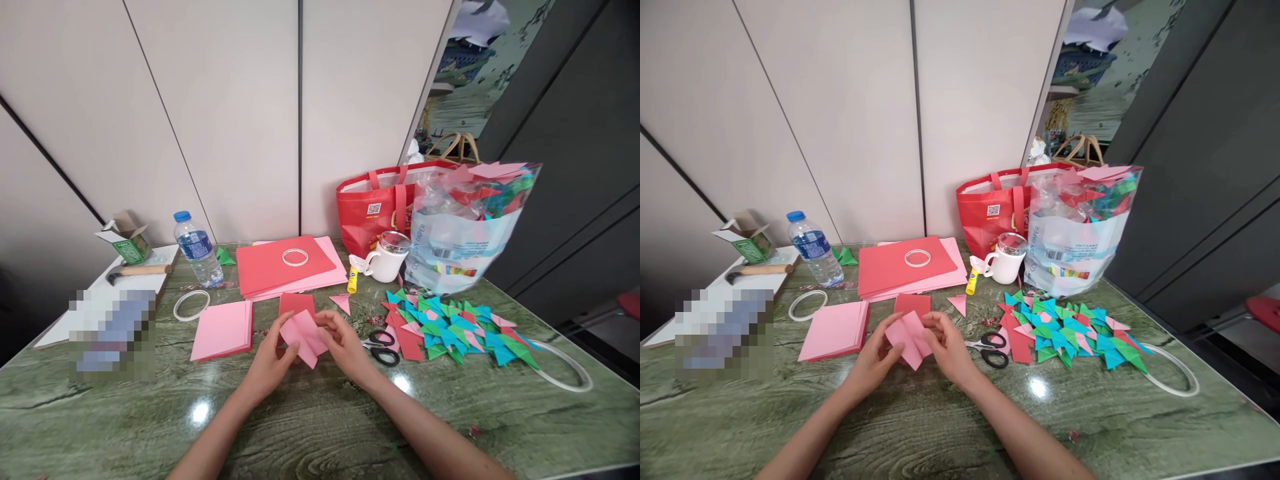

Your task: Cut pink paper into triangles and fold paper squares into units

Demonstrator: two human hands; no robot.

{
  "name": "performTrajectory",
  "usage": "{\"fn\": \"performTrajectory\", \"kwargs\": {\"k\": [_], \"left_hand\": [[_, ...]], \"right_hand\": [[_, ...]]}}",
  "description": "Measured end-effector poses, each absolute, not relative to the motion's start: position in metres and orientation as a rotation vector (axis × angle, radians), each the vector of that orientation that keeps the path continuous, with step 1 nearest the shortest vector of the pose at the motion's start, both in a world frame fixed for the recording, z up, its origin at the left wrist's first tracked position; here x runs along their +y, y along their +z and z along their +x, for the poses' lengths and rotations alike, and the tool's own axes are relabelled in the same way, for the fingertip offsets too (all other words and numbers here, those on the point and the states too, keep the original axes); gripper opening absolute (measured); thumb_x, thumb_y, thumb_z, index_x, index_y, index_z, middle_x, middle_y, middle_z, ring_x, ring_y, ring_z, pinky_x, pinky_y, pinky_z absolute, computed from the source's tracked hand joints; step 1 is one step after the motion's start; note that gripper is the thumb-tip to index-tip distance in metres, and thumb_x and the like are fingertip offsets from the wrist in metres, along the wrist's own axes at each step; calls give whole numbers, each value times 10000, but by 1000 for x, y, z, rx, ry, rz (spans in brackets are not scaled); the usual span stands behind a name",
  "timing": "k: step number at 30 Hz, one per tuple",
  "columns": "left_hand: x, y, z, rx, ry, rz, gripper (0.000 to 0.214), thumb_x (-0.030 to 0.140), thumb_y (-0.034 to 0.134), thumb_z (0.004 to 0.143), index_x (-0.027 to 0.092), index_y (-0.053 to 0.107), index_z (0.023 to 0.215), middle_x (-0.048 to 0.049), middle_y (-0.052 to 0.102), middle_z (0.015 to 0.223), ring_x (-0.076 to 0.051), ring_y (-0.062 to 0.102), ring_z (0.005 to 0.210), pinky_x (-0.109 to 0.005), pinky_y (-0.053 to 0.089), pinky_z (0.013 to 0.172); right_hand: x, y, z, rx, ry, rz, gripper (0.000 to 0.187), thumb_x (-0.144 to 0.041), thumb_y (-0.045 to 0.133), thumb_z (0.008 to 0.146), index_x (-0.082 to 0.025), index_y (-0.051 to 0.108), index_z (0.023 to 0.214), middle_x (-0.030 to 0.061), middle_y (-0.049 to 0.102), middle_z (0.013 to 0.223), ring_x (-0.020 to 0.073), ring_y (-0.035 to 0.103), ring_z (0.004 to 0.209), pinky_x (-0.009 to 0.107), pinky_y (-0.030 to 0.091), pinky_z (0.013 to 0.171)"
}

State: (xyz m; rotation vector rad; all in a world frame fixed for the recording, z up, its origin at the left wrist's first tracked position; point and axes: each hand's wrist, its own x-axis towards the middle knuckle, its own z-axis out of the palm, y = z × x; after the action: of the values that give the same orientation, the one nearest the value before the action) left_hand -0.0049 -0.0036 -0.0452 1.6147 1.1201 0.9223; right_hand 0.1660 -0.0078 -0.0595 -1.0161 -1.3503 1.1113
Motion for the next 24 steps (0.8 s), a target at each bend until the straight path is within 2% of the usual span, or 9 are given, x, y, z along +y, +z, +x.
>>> {"fn": "performTrajectory", "kwargs": {"k": [2, 3, 5, 7, 11, 14, 18, 21, 24], "left_hand": [[-3, -44, -6, 1145, 990, 1652, 508, 224, 499, 774, 204, 392, 1270, -89, 438, 1308, -222, 478, 1107, -341, 427, 892], [-2, -44, -7, 1146, 1016, 1647, 533, 204, 499, 767, 203, 380, 1286, -90, 433, 1321, -221, 477, 1113, -344, 413, 904], [-1, -44, -8, 1123, 1027, 1593, 581, 188, 490, 761, 206, 337, 1321, -97, 430, 1334, -212, 530, 1038, -339, 443, 847], [1, -44, -9, 1095, 1017, 1539, 562, 189, 477, 760, 202, 364, 1310, -98, 456, 1317, -202, 562, 976, -320, 463, 790], [5, -45, -13, 1130, 996, 1505, 396, 184, 472, 736, 163, 586, 1114, -83, 585, 1177, -217, 555, 998, -322, 439, 826], [6, -45, -15, 1167, 1005, 1450, 330, 188, 495, 712, 151, 660, 996, -78, 629, 1108, -233, 551, 1014, -329, 427, 842], [6, -44, -16, 1143, 973, 1390, 314, 262, 561, 720, 152, 661, 996, -78, 652, 1058, -234, 572, 970, -320, 448, 797], [6, -46, -15, 1081, 948, 1358, 365, 305, 622, 698, 147, 638, 1027, -90, 646, 1058, -221, 588, 914, -304, 465, 747], [5, -49, -13, 1059, 957, 1320, 410, 322, 657, 674, 139, 628, 1039, -90, 656, 1002, -198, 601, 828, -280, 472, 687]], "right_hand": [[-6, -61, 168, -1368, 1031, -1032, 136, -224, 476, 801, -201, 512, 930, 37, 589, 896, 150, 585, 821, 269, 470, 704], [-5, -62, 169, -1401, 1000, -1039, 108, -202, 462, 794, -199, 531, 877, 31, 589, 866, 151, 582, 796, 267, 464, 688], [-5, -63, 170, -1503, 939, -1052, 156, -147, 429, 775, -192, 578, 770, 32, 601, 856, 161, 578, 814, 280, 448, 717], [-4, -62, 172, -1581, 898, -1053, 259, -90, 389, 746, -189, 628, 729, 38, 619, 894, 171, 570, 884, 296, 427, 781], [-4, -61, 174, -1619, 935, -1038, 384, -50, 347, 725, -206, 686, 816, 30, 640, 894, 160, 578, 873, 303, 419, 808], [-4, -60, 174, -1688, 979, -1000, 418, -40, 348, 734, -214, 687, 906, 30, 637, 885, 152, 578, 847, 289, 425, 776], [-6, -58, 173, -1707, 1076, -952, 347, -72, 464, 739, -235, 675, 961, 37, 626, 958, 162, 574, 893, 280, 447, 757], [-8, -56, 172, -1676, 1126, -927, 231, -149, 600, 713, -234, 691, 908, 41, 629, 974, 177, 576, 919, 298, 449, 796], [-9, -55, 171, -1627, 1132, -939, 209, -234, 708, 644, -215, 695, 851, 42, 638, 938, 184, 588, 880, 292, 455, 766]]}}
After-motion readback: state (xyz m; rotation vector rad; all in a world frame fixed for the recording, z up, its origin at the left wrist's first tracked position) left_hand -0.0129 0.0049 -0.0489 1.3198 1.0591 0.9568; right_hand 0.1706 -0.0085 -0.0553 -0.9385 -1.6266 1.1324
